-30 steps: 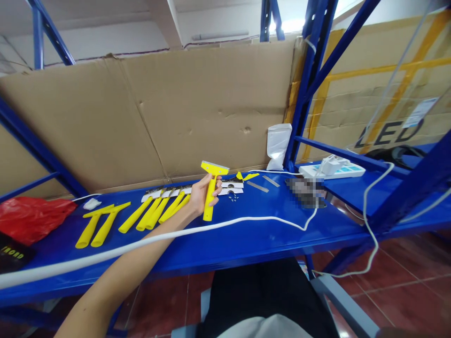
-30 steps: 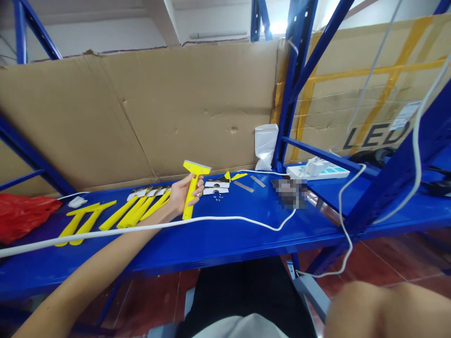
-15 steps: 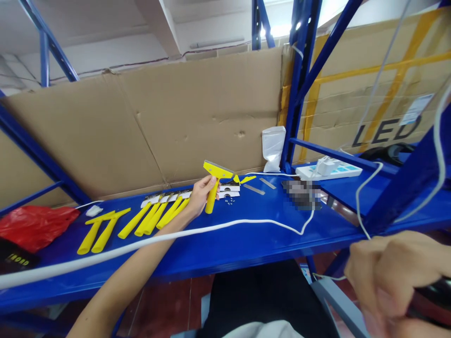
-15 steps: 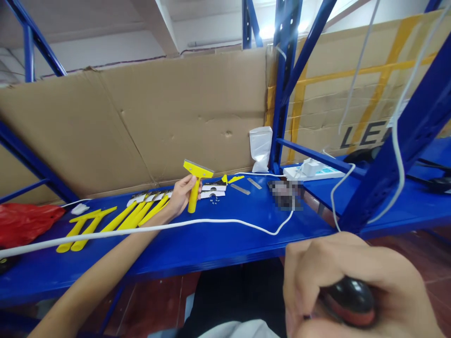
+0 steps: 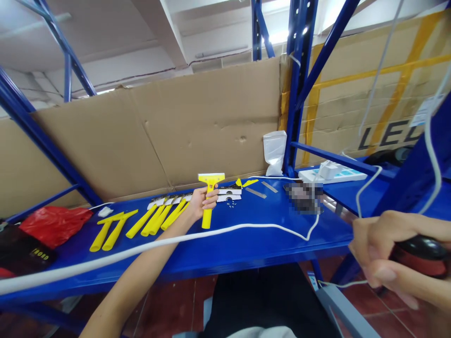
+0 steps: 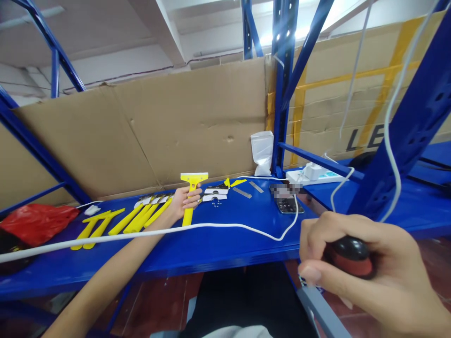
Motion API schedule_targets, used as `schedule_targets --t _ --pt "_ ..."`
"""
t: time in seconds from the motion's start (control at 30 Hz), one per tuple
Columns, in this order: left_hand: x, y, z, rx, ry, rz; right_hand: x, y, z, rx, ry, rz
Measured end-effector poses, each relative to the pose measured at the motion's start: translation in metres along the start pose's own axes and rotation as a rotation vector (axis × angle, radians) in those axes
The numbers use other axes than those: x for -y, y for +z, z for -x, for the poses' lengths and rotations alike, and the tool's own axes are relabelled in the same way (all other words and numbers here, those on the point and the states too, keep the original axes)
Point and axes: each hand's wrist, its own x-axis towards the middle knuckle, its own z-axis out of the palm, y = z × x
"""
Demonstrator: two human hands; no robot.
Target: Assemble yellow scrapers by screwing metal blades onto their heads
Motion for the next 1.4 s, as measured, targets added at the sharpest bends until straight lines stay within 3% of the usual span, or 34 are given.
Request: schedule_targets --t 0.03,0.1,0.27,0.33,0.4,0.53,0.67,0.73,0.8,0.83,0.9,1.0,1.13,1.23,1.4 --pt "0.0 -0.002 0.002 0.004 -0.013 -0.006 -0.003 -0.004 -0.003 0.128 -0.031 0.013" --pt "-0.001 -0.003 0.005 0.021 -0.042 -0.024 -0.008 -0.009 -0.008 0.16 -0.037 0.052" --pt "-0.007 0.018 0.004 0.114 -0.167 -0.106 -0.019 0.0 -0.022 -0.004 0.097 0.281" --pt "-0.009 0.037 0.0 0.188 -0.26 -0.167 -0.028 0.007 -0.027 -0.014 0.1 0.392" --pt "-0.008 0.061 -0.006 0.388 -0.414 -0.316 -0.041 0.011 -0.032 -0.013 0.103 0.425" --pt "0.006 0.115 -0.017 0.696 -0.581 -0.457 -0.061 0.011 -0.036 0.094 0.11 0.415" --pt "0.02 0.153 -0.027 0.78 -0.526 -0.605 -0.061 0.003 -0.035 0.183 0.146 0.436" --pt "0.019 0.154 -0.034 0.727 -0.353 -0.783 -0.057 -0.003 -0.035 0.177 0.125 0.434" --pt "0.015 0.14 -0.044 0.582 -0.048 -1.071 -0.054 -0.01 -0.034 0.108 0.077 0.444" --pt "0.012 0.128 -0.049 0.46 0.13 -1.254 -0.053 -0.014 -0.034 0.062 0.065 0.449" --pt "0.007 0.094 -0.058 0.023 0.383 -1.551 -0.053 -0.023 -0.035 -0.036 0.087 0.441" --pt "0.007 0.037 -0.065 -0.269 0.363 -1.656 -0.053 -0.034 -0.036 -0.153 0.161 0.391" --pt "0.013 -0.016 -0.068 -0.43 0.281 -1.739 -0.051 -0.038 -0.039 -0.245 0.185 0.307" --pt "0.016 -0.031 -0.073 -0.443 0.247 -1.767 -0.05 -0.035 -0.041 -0.274 0.211 0.259" --pt "0.016 -0.035 -0.078 -0.425 0.267 -1.754 -0.053 -0.03 -0.042 -0.287 0.166 0.276"
